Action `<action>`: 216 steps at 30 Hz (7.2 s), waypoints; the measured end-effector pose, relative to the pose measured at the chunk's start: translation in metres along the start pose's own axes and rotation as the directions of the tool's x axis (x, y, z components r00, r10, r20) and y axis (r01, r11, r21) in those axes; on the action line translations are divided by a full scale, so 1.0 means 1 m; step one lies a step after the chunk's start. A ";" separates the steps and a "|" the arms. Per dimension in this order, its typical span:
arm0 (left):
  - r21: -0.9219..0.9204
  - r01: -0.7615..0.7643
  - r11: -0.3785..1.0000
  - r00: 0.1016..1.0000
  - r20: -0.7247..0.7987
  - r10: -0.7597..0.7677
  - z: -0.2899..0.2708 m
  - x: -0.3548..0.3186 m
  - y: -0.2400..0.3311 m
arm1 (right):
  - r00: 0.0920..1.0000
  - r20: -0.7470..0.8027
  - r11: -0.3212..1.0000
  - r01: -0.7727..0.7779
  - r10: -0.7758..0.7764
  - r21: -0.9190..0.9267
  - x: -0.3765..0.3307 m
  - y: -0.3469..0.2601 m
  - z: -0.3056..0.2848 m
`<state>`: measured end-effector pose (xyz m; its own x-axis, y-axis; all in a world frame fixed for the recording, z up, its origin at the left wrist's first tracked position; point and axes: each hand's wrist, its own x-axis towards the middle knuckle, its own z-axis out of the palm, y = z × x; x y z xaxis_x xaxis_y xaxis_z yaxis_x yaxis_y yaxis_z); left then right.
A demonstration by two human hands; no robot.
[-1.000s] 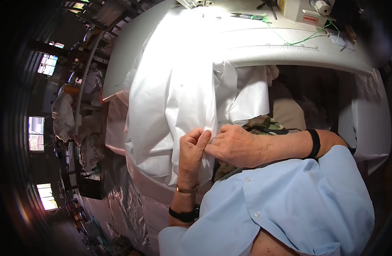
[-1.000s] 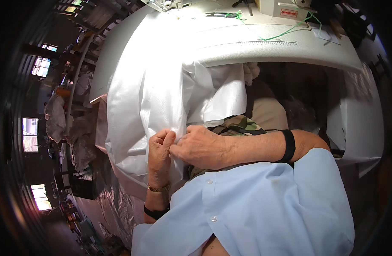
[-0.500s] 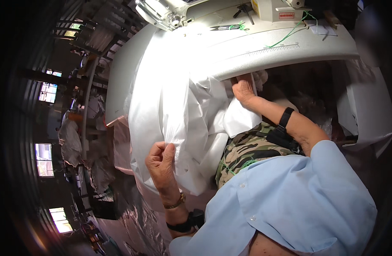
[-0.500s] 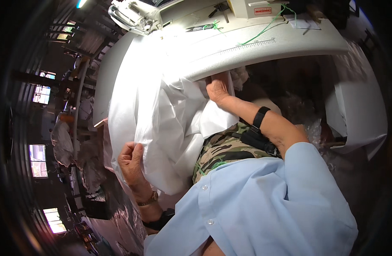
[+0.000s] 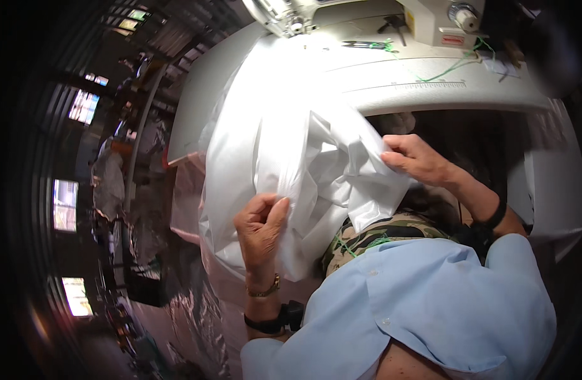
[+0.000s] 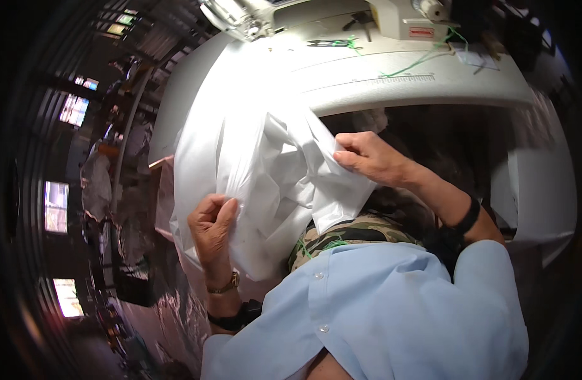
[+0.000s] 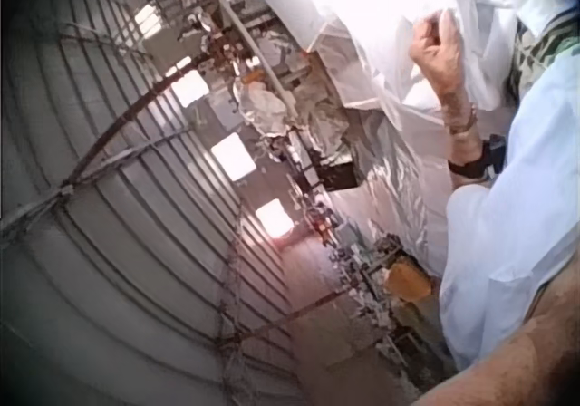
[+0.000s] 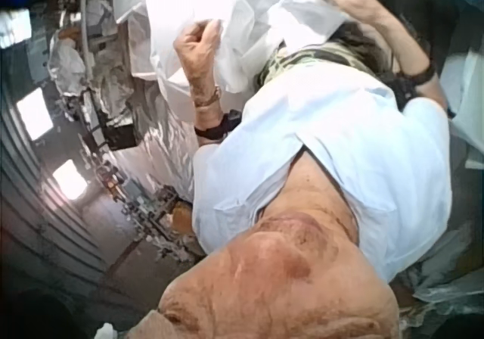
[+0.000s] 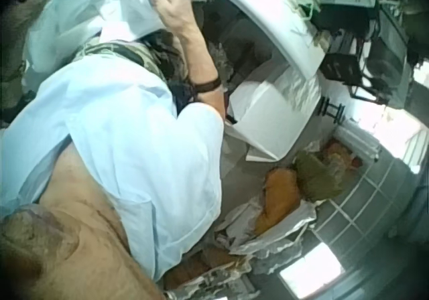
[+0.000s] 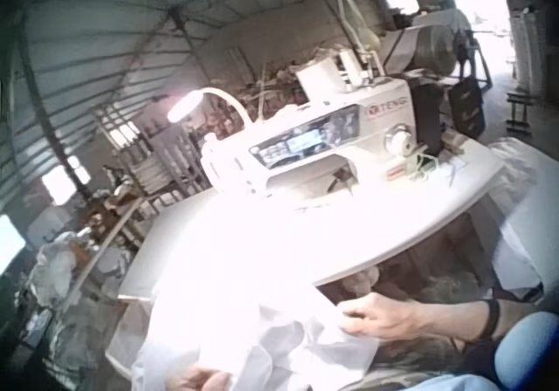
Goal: Sewing together large white plastic/fabric sheets using an industrial sewing machine.
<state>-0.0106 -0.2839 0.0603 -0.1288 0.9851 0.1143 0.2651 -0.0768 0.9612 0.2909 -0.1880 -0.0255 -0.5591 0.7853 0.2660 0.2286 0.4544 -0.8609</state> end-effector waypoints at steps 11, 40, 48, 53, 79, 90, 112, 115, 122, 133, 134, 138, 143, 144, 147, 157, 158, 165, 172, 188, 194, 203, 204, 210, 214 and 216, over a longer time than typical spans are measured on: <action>0.009 -0.095 0.995 0.986 0.138 0.093 0.030 -0.004 0.010 | 0.929 0.189 0.809 -0.370 0.318 0.457 -0.002 -0.049 0.061; 0.094 -0.217 0.972 0.927 0.333 0.175 0.060 -0.005 -0.011 | 0.936 -0.055 0.863 0.296 -0.347 -0.409 -0.005 -0.087 0.053; 0.015 -0.226 0.974 0.934 0.289 0.213 0.054 -0.008 -0.019 | 0.911 0.131 0.671 0.381 -0.392 -0.636 0.000 -0.094 0.064; -0.192 0.157 0.969 0.932 0.354 -0.081 0.050 -0.004 -0.019 | 0.881 0.188 0.598 0.439 -0.435 -0.671 0.003 -0.100 0.075; 0.526 -0.844 0.102 0.535 0.819 0.207 -0.020 0.043 0.073 | 0.728 0.519 0.861 0.508 -0.448 0.030 0.188 -0.050 0.275; 0.778 -0.521 0.352 0.840 0.393 0.375 0.011 -0.011 -0.096 | 0.731 0.678 0.807 0.349 0.084 -0.477 0.123 0.002 0.089; 0.028 -0.123 0.992 0.973 -0.195 0.127 0.035 -0.026 -0.106 | 0.689 0.542 0.601 0.709 -0.480 -0.369 0.156 -0.007 0.052; 0.302 -0.161 0.940 0.938 -0.249 0.241 0.038 -0.020 -0.105 | 0.658 0.551 0.562 0.743 -0.513 -0.364 0.159 -0.004 0.050; 0.377 -0.217 0.901 0.907 -0.262 0.328 0.034 -0.008 -0.099 | 0.661 0.599 0.522 0.740 -0.451 -0.424 0.178 -0.007 0.036; 0.342 -0.172 0.924 0.937 -0.233 0.260 0.024 -0.011 -0.094 | 0.659 0.605 0.480 0.747 -0.446 -0.460 0.221 0.009 0.009; 0.347 -0.173 0.922 0.943 -0.211 0.256 0.023 -0.011 -0.094 | 0.670 0.594 0.492 0.737 -0.445 -0.463 0.226 0.012 0.006; 0.358 -0.178 0.917 0.964 -0.126 0.236 0.021 -0.007 -0.094 | 0.705 0.540 0.507 0.708 -0.460 -0.493 0.245 0.025 -0.014; 0.305 -0.271 0.913 0.963 0.079 0.259 0.030 0.002 -0.087 | 0.768 0.393 0.431 0.620 -0.506 -0.656 0.256 0.037 -0.024; 0.332 -0.286 0.899 0.958 0.110 0.265 0.033 0.005 -0.086 | 0.780 0.371 0.435 0.601 -0.505 -0.671 0.254 0.039 -0.023; 0.386 -0.426 0.819 0.904 0.149 0.400 0.041 0.016 -0.083 | 0.900 0.101 0.477 0.316 -0.424 -0.820 0.238 0.045 -0.018; 0.530 -0.599 0.601 0.797 0.323 0.510 0.040 0.059 -0.071 | 0.962 0.077 0.632 0.231 -0.261 -0.740 0.216 0.046 -0.023; 0.549 -0.599 0.583 0.796 0.329 0.508 0.041 0.066 -0.069 | 0.962 0.093 0.625 0.240 -0.258 -0.743 0.216 0.046 -0.024; 0.614 -0.614 0.496 0.778 0.365 0.512 0.049 0.117 -0.054 | 0.977 0.156 0.643 0.215 -0.148 -0.735 0.212 0.045 -0.026; 0.657 -0.626 0.419 0.763 0.407 0.502 0.070 0.175 -0.044 | 0.972 0.189 0.686 0.232 -0.140 -0.689 0.208 0.043 -0.027; 0.409 -0.528 0.744 0.847 0.188 0.498 0.090 0.206 -0.032 | 0.979 0.072 0.756 0.192 -0.189 -0.626 0.214 0.051 -0.030; 0.600 -0.349 0.720 0.900 0.000 0.437 0.069 0.045 -0.106 | 0.983 0.016 0.891 0.173 -0.183 -0.419 0.177 0.036 -0.024; 0.672 -0.088 0.735 0.969 -0.114 0.220 0.024 -0.015 -0.244 | 0.838 -0.424 0.891 -0.147 0.343 0.429 0.026 0.030 0.069; 0.672 -0.105 0.734 0.964 -0.113 0.241 0.025 -0.014 -0.250 | 0.826 -0.379 0.874 -0.251 0.417 0.416 0.024 0.040 0.078; 0.562 -0.032 0.827 0.976 -0.160 0.147 0.014 -0.009 -0.241 | 0.866 -0.243 0.854 -0.315 0.437 0.414 0.035 0.075 0.106; 0.013 0.330 0.944 0.942 -0.077 -0.328 -0.038 -0.057 -0.156 | 0.913 -0.145 0.870 -0.300 0.380 0.390 0.027 0.062 0.093; 0.273 -0.013 0.962 0.997 0.081 -0.010 -0.067 -0.093 -0.103 | 0.939 -0.098 0.865 -0.260 0.330 0.430 0.026 0.049 0.086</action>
<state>-0.0901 -0.3775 -0.0325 -0.0539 0.9950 0.0844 0.5171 -0.0445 0.8548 0.2192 -0.1811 -0.0979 -0.3715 0.9284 0.0077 0.0000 0.0083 -1.0000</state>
